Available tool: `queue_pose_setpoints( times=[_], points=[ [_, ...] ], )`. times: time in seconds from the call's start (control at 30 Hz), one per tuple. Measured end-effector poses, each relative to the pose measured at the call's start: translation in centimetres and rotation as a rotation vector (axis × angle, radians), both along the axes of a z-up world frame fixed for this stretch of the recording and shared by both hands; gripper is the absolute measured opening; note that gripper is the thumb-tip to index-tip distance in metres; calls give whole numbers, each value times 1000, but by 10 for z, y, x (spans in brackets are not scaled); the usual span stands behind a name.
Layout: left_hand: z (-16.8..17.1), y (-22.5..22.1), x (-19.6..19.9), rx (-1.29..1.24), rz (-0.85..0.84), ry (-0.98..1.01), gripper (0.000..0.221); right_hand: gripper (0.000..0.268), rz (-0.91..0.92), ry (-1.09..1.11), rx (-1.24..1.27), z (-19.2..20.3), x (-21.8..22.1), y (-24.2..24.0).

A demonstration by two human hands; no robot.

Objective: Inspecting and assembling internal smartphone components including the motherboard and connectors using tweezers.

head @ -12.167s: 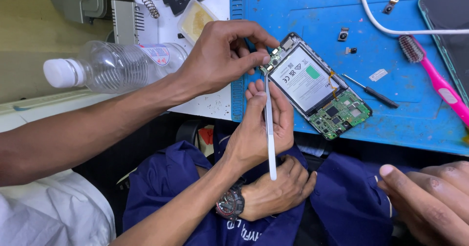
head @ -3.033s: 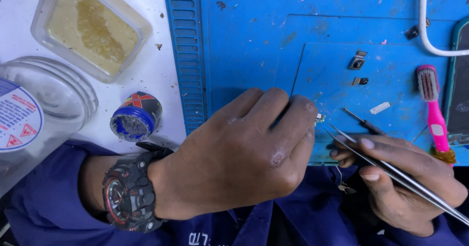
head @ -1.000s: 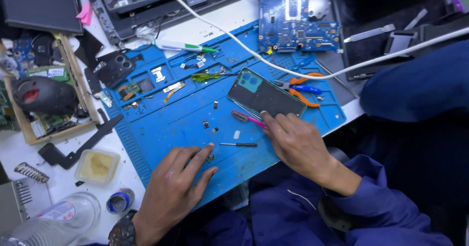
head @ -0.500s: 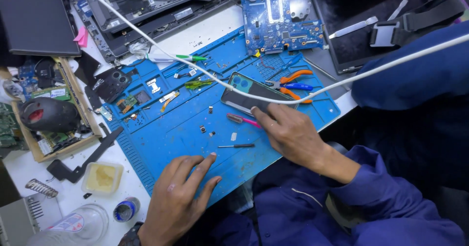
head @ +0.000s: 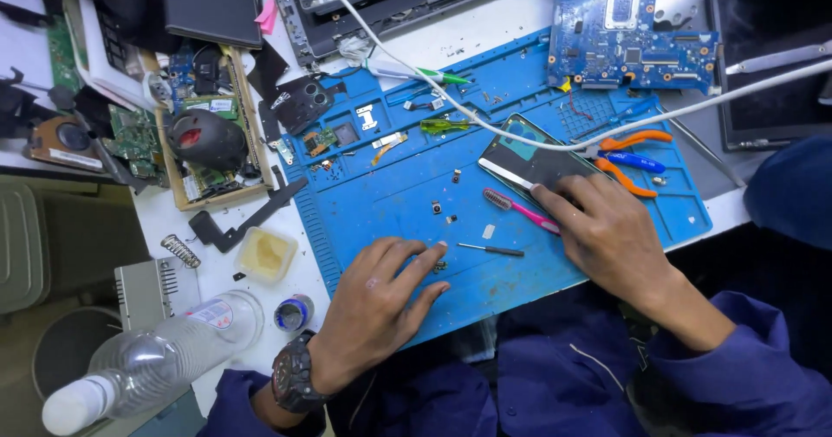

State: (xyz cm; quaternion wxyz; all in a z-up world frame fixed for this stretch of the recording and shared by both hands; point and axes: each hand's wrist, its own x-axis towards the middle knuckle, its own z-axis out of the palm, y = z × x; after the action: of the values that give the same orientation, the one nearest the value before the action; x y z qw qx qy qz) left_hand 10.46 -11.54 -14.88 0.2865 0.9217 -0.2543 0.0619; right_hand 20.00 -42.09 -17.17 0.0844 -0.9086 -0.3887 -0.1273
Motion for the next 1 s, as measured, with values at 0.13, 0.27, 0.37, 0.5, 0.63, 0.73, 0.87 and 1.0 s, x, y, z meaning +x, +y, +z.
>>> queue_pose_setpoints(
  times=[0.13,0.27,0.37,0.5,0.63,0.73,0.87,1.0],
  points=[
    [0,0,0,8,18,1,41,40,-4,5,68,8,-3,0],
    [4,0,-1,33,35,-13,41,48,-11,20,143,21,-11,-14],
    [6,4,0,14,61,-44,42,55,-63,-17,155,21,-16,-25],
    [8,8,2,33,101,-79,41,42,-113,-4,120,14,-17,-28],
    [7,13,1,109,88,-33,41,37,-59,29,103,7,-18,-23],
    [-2,14,-2,101,73,28,37,25,14,93,113,4,-15,-22],
    [-7,15,0,143,71,45,28,27,-31,313,154,10,-22,-11],
    [-8,13,4,148,92,-1,9,22,7,377,110,2,-18,-18]
  ],
)
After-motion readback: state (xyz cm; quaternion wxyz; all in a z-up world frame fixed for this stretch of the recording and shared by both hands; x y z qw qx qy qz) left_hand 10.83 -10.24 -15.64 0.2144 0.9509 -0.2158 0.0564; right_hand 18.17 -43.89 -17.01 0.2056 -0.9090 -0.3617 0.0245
